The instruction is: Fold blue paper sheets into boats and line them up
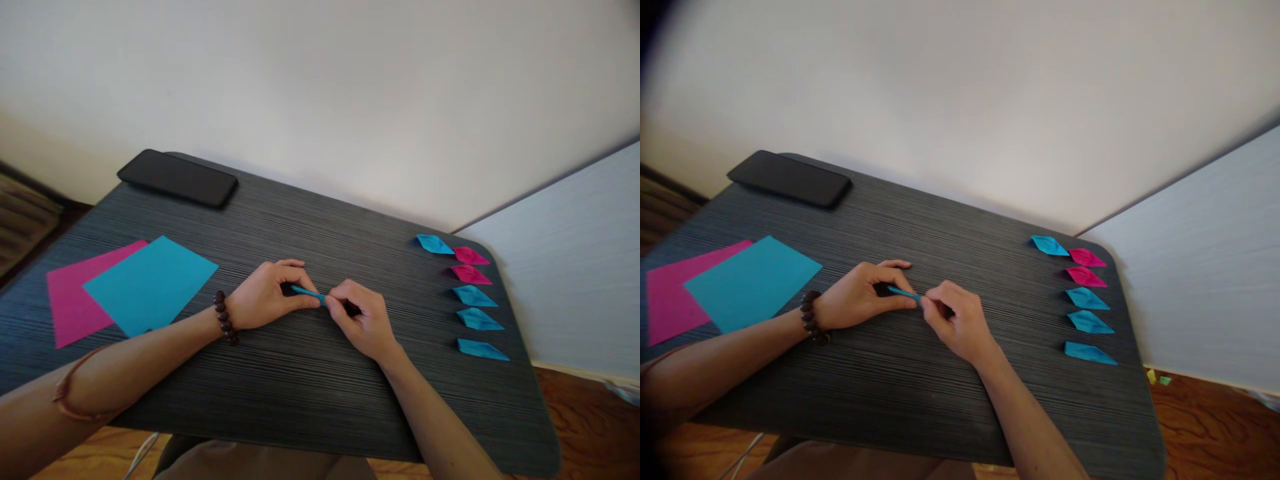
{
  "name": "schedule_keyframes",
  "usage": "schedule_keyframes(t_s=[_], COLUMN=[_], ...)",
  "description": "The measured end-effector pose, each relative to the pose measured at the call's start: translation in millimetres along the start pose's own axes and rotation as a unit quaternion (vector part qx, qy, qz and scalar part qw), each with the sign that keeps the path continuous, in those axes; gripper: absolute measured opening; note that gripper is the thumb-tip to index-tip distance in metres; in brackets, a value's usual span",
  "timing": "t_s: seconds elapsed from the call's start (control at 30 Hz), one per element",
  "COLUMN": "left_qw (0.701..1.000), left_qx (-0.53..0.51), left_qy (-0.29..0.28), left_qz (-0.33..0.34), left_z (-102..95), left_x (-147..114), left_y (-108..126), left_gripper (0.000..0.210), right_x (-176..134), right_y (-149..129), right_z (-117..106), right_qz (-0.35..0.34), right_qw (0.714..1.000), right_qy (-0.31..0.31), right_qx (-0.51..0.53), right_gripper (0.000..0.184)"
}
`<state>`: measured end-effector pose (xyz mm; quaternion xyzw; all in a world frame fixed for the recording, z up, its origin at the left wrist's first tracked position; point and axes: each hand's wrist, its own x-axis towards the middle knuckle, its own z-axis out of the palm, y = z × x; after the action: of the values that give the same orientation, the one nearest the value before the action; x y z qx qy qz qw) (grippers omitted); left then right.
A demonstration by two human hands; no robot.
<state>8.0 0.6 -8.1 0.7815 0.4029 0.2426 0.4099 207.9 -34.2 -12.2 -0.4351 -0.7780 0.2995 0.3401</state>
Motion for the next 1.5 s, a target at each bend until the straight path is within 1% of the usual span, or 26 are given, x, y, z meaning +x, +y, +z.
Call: schedule_keyframes(t_s=[0.17,0.3,0.37,0.53,0.6,0.67,0.73,0.83,1.0,1.07,1.17,1.23,1.37,1.43,1.5], left_qw=[0.999,0.999,0.999,0.999,0.999,0.998,0.997,0.994,0.986,0.983,0.979,0.979,0.99,0.995,0.998], left_qx=[-0.019,-0.015,-0.015,-0.024,-0.036,-0.051,-0.069,-0.1,-0.151,-0.166,-0.186,-0.181,-0.111,-0.071,-0.039], left_qy=[-0.013,-0.018,-0.012,0.026,0.019,0.0,-0.013,-0.01,-0.04,-0.037,-0.028,-0.031,-0.039,-0.039,-0.055], left_qz=[0.029,0.039,0.039,0.002,-0.014,-0.021,-0.025,-0.046,-0.065,-0.069,-0.079,-0.089,-0.084,-0.055,-0.005], left_z=[-3.2,-3.4,-2.2,-0.5,-0.9,-1.3,-1.6,-2.3,-5.0,-5.1,-4.3,-4.3,-6.2,-6.9,-6.8], left_x=[1.3,1.8,2.1,1.5,0.7,0.0,-0.6,-1.2,-1.6,-1.7,-2.0,-2.1,-1.4,-0.7,0.1], left_y=[2.9,4.1,3.9,3.2,2.4,1.0,-0.2,0.0,2.4,2.3,2.5,3.7,5.9,5.3,4.0], left_gripper=[0.018,0.028,0.025,0.022,0.021,0.023,0.024,0.024,0.025,0.027,0.028,0.031,0.035,0.033,0.029], right_x=[-0.3,-1.1,-1.0,0.0,0.1,0.2,0.3,0.3,-0.4,-0.1,0.9,1.3,0.2,-0.6,-0.9], right_y=[-0.3,-0.1,-0.2,-0.2,-0.2,-0.3,-0.7,-1.0,0.2,0.4,0.2,0.5,2.6,4.0,4.8], right_z=[1.3,1.3,1.3,0.6,0.4,0.1,-0.3,-0.8,-1.1,-1.0,-1.3,-1.5,-0.8,0.2,1.2], right_qz=[0.008,0.008,0.009,0.027,0.029,0.027,0.024,0.028,0.048,0.053,0.051,0.049,0.035,0.034,0.046], right_qw=[1.0,1.0,1.0,0.999,0.999,1.0,1.0,0.999,0.998,0.998,0.997,0.997,0.997,0.997,0.997], right_qy=[0.014,-0.013,-0.024,-0.022,-0.014,-0.003,-0.003,-0.015,-0.008,-0.005,-0.009,-0.016,-0.021,-0.011,0.008], right_qx=[-0.009,-0.007,-0.005,-0.005,-0.001,0.004,0.01,0.028,0.041,0.043,0.051,0.057,0.068,0.069,0.067], right_gripper=[0.015,0.016,0.016,0.02,0.021,0.021,0.021,0.022,0.033,0.036,0.035,0.034,0.031,0.029,0.027])
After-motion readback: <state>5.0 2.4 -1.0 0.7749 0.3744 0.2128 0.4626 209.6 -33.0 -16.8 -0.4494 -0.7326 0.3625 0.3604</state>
